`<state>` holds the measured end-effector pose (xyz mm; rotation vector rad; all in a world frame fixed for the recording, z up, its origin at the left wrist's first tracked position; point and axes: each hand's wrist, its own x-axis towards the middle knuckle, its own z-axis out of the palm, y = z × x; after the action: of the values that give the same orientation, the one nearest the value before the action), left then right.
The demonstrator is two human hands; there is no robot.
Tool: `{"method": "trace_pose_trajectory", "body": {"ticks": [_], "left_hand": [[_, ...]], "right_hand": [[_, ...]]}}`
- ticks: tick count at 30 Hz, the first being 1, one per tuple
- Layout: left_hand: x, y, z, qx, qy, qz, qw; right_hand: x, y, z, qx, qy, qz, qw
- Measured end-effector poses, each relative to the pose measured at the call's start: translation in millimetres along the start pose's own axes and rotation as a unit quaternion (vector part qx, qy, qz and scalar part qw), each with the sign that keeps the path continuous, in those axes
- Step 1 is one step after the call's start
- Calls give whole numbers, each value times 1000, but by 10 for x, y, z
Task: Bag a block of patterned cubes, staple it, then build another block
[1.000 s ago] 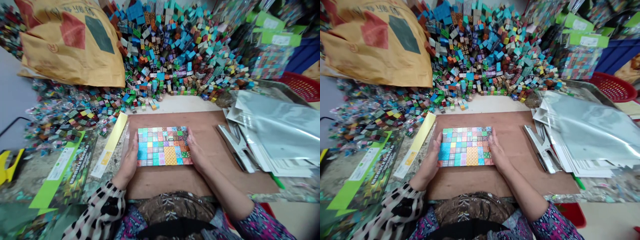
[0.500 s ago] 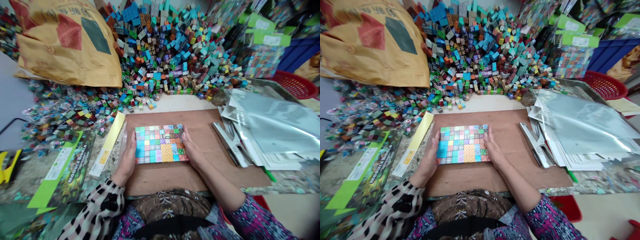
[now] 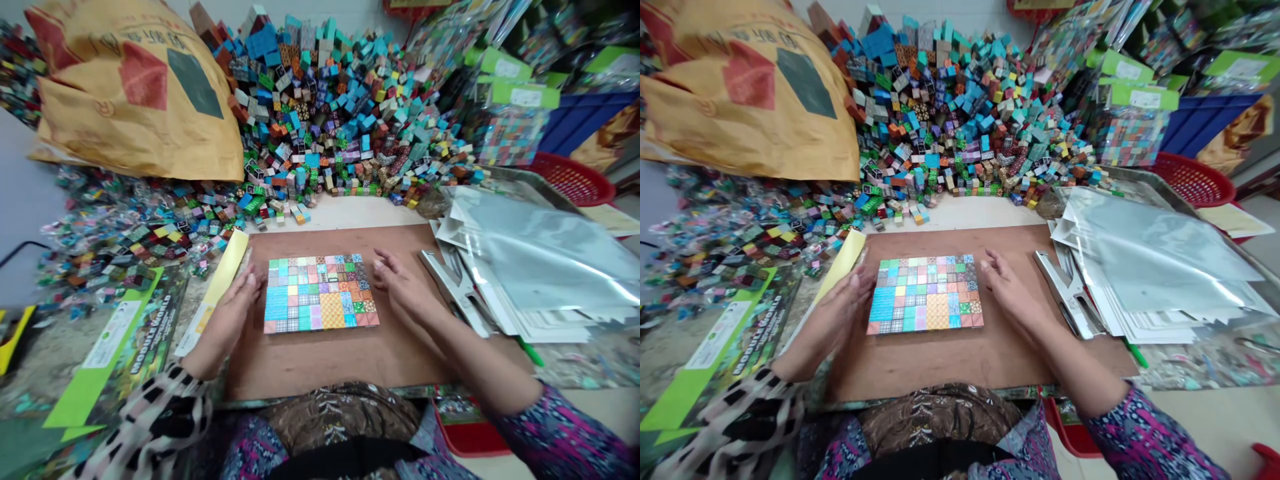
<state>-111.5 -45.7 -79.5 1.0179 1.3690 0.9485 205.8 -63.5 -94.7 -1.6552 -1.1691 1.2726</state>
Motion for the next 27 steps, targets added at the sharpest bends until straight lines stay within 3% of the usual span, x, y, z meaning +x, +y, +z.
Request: {"method": "trace_pose_trajectory", "body": {"ticks": [2,4,6,10,16,22,27], "left_hand": [[32,146,-96,48,19,-49,997],[58,286,-165,106,-10,-123,987],[80,389,-192,142,-57,-177,972],[134,471,-137,172,-161,-223,946],[250,567,3,169,-228,-299,911],[326,644,6,166,-293,-340,878],[332,653,43,155,-285,-355,877]], "right_hand": [[12,-84,-113,-10,-32,68,997],[0,-181,-176,-21,-89,123,988],[-19,-268,-195,-49,-150,131,979],[-34,-397,-159,-99,-229,115,962],[-23,-521,-75,-131,-264,156,943],[29,-413,-10,-85,-303,153,937],[75,-354,-6,-77,-310,144,937]]}}
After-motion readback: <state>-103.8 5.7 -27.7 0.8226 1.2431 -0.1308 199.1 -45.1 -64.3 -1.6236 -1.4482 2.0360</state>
